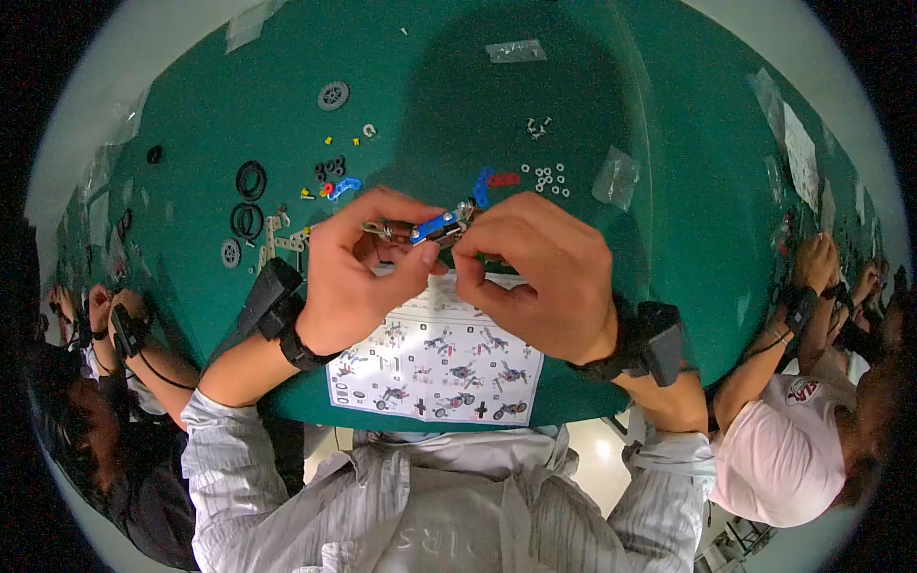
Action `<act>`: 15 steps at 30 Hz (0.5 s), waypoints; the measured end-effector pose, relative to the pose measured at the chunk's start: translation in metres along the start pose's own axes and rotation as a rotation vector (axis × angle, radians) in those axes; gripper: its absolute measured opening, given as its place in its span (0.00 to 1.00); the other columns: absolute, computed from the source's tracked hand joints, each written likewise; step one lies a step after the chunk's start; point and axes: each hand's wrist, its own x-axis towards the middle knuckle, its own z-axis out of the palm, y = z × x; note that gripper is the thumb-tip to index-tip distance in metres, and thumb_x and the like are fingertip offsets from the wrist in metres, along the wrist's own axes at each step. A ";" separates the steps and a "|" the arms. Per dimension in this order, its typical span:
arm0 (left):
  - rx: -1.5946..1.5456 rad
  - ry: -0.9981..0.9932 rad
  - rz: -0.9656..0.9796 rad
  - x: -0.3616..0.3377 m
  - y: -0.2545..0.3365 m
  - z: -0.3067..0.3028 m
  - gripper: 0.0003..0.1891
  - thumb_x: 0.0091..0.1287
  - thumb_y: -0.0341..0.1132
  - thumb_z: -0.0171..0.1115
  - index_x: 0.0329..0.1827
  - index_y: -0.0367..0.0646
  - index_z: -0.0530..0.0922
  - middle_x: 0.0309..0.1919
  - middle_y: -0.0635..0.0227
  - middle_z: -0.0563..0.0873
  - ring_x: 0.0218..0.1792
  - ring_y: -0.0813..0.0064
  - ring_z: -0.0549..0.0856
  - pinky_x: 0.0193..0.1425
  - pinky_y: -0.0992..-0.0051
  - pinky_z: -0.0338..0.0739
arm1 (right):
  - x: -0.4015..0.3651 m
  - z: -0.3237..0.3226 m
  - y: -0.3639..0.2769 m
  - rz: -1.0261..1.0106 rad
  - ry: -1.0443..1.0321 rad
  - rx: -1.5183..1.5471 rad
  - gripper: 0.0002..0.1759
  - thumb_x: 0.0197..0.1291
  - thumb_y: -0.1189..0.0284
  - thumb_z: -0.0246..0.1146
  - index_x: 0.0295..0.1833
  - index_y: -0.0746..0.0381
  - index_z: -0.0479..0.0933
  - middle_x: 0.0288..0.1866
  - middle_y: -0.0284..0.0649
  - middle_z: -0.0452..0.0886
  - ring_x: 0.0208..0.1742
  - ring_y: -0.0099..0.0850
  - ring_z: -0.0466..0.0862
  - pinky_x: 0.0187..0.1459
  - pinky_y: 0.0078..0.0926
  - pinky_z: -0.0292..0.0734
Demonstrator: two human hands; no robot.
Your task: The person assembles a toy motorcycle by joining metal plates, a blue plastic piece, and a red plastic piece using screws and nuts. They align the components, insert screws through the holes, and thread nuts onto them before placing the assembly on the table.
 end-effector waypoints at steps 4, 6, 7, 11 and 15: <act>0.026 0.016 -0.034 0.001 -0.001 -0.001 0.14 0.60 0.21 0.71 0.48 0.34 0.81 0.43 0.64 0.86 0.37 0.85 0.86 0.37 0.86 0.81 | 0.000 0.004 0.003 0.031 0.017 0.002 0.17 0.37 0.88 0.72 0.36 0.64 0.79 0.33 0.42 0.82 0.33 0.38 0.84 0.34 0.29 0.80; 0.020 0.015 -0.048 0.001 -0.002 -0.001 0.13 0.59 0.21 0.71 0.47 0.34 0.81 0.43 0.64 0.87 0.37 0.85 0.86 0.37 0.86 0.81 | -0.002 0.006 0.002 0.043 0.027 0.000 0.18 0.37 0.88 0.73 0.36 0.64 0.80 0.34 0.42 0.82 0.34 0.39 0.83 0.35 0.30 0.80; 0.026 0.020 -0.030 0.002 -0.002 -0.001 0.13 0.60 0.21 0.71 0.47 0.33 0.81 0.43 0.64 0.87 0.36 0.86 0.86 0.37 0.86 0.81 | -0.001 0.006 0.003 0.042 0.034 -0.003 0.18 0.37 0.88 0.73 0.36 0.64 0.80 0.34 0.42 0.82 0.34 0.39 0.83 0.35 0.30 0.80; 0.019 -0.036 -0.047 0.001 -0.001 -0.004 0.14 0.64 0.19 0.66 0.52 0.31 0.78 0.45 0.59 0.87 0.40 0.78 0.88 0.40 0.81 0.85 | 0.001 0.005 0.003 0.059 0.047 0.004 0.16 0.41 0.88 0.73 0.38 0.64 0.80 0.35 0.42 0.83 0.35 0.36 0.84 0.34 0.26 0.81; -0.080 -0.062 -0.090 0.003 -0.003 -0.006 0.14 0.68 0.19 0.62 0.56 0.30 0.76 0.45 0.57 0.86 0.39 0.72 0.90 0.37 0.80 0.85 | 0.002 0.003 0.004 0.125 0.040 0.007 0.14 0.45 0.88 0.74 0.39 0.65 0.82 0.36 0.43 0.83 0.35 0.34 0.85 0.34 0.22 0.81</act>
